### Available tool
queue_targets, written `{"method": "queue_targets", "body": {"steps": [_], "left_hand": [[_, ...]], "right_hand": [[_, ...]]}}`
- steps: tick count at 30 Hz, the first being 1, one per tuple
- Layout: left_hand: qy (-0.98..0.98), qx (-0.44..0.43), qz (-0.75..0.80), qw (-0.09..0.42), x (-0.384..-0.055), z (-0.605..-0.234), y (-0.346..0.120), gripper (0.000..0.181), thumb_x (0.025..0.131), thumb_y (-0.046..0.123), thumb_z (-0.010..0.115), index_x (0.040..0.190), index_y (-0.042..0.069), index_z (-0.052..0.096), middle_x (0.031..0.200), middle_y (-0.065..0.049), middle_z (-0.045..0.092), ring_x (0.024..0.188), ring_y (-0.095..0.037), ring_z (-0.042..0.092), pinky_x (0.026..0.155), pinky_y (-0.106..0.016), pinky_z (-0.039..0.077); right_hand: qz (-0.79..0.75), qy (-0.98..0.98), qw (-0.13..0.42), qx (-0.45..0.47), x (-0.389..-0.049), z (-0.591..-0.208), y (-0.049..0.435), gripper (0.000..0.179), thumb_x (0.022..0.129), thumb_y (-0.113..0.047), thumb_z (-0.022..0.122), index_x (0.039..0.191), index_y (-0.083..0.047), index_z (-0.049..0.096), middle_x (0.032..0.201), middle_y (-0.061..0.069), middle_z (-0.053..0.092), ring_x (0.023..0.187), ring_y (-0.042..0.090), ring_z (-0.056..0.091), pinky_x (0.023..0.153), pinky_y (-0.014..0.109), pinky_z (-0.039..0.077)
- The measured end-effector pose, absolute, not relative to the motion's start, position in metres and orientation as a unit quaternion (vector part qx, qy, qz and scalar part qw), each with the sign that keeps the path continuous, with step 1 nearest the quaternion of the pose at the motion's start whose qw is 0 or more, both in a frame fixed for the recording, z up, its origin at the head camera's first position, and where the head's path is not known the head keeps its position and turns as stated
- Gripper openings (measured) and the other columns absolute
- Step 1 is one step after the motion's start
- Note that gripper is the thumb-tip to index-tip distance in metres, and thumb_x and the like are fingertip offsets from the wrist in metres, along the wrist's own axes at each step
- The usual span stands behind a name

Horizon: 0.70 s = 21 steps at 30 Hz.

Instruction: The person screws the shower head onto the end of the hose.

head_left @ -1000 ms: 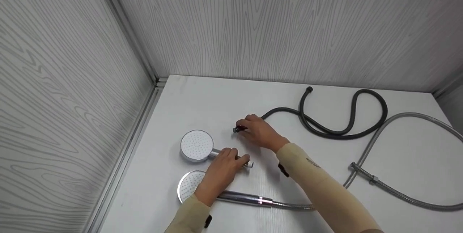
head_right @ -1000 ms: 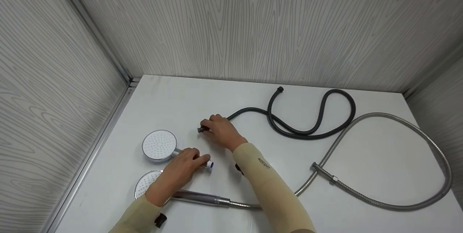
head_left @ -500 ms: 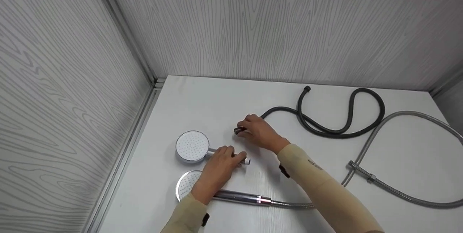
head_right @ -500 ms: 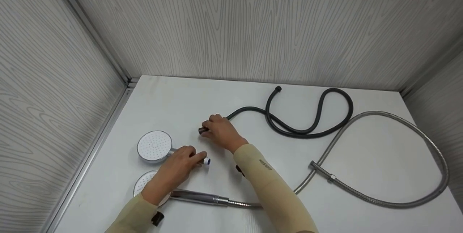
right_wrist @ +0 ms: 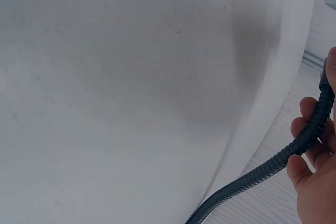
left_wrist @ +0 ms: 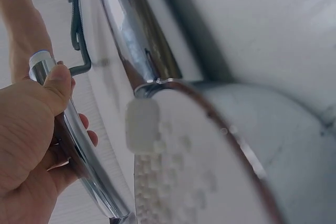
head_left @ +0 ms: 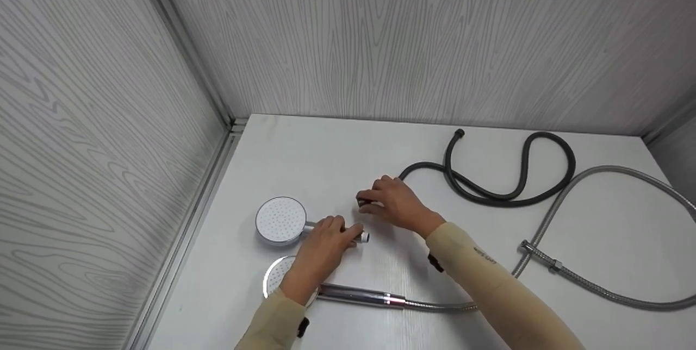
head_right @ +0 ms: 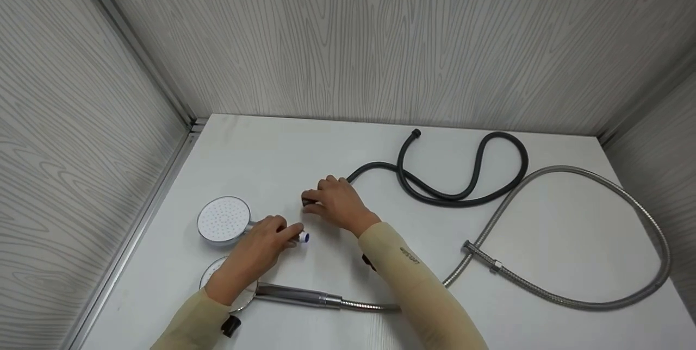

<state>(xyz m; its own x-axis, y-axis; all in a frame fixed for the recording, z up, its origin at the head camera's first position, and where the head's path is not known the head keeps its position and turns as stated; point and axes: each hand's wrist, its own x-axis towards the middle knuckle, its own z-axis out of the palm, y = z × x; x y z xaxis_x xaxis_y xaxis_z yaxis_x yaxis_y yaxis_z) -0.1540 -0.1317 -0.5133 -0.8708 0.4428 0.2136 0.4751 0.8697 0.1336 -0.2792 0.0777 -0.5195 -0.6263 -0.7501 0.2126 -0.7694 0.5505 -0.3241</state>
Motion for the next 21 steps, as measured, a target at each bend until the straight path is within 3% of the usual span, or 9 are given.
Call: {"method": "queue_targets", "body": {"steps": [6,13,17,21], "left_hand": [[-0.966,-0.228,-0.09,0.086,-0.154,-0.514,-0.133,0.031,0.096,0.026,0.074,0.125,0.024,0.063,0.096,-0.005,0.06,0.085,-0.021,0.057,0.079,-0.037,0.054],[-0.962,-0.235,-0.1,0.1,-0.154,-0.519,-0.134,0.032,0.093,0.028,0.074,0.123,0.023,0.062,0.092,-0.006,0.059,0.082,-0.023,0.056,0.076,-0.039,0.054],[-0.96,-0.238,-0.103,0.109,-0.154,-0.519,-0.133,0.034,0.092,0.026,0.076,0.123,0.022,0.061,0.09,-0.006,0.058,0.081,-0.023,0.056,0.075,-0.038,0.053],[-0.961,-0.236,-0.108,0.1,-0.154,-0.519,-0.132,0.034,0.093,0.027,0.075,0.123,0.023,0.061,0.09,-0.006,0.058,0.081,-0.023,0.055,0.074,-0.038,0.053]], "right_hand": [[0.181,-0.872,0.035,0.454,-0.277,-0.519,0.078,0.044,0.098,-0.037,0.072,0.13,-0.007,0.073,0.096,0.008,0.067,0.085,0.023,0.055,0.076,0.037,0.048],[0.088,-0.901,0.046,0.423,-0.267,-0.512,0.074,0.053,0.107,-0.036,0.061,0.145,0.001,0.058,0.111,0.014,0.065,0.097,0.028,0.058,0.082,0.044,0.051],[0.073,-0.904,0.055,0.419,-0.265,-0.511,0.072,0.049,0.109,-0.026,0.059,0.15,0.0,0.052,0.114,0.014,0.063,0.099,0.029,0.059,0.082,0.046,0.052],[0.094,-0.9,0.062,0.421,-0.264,-0.511,0.072,0.036,0.107,-0.022,0.061,0.14,-0.007,0.061,0.108,0.01,0.064,0.095,0.028,0.06,0.078,0.043,0.05]]}}
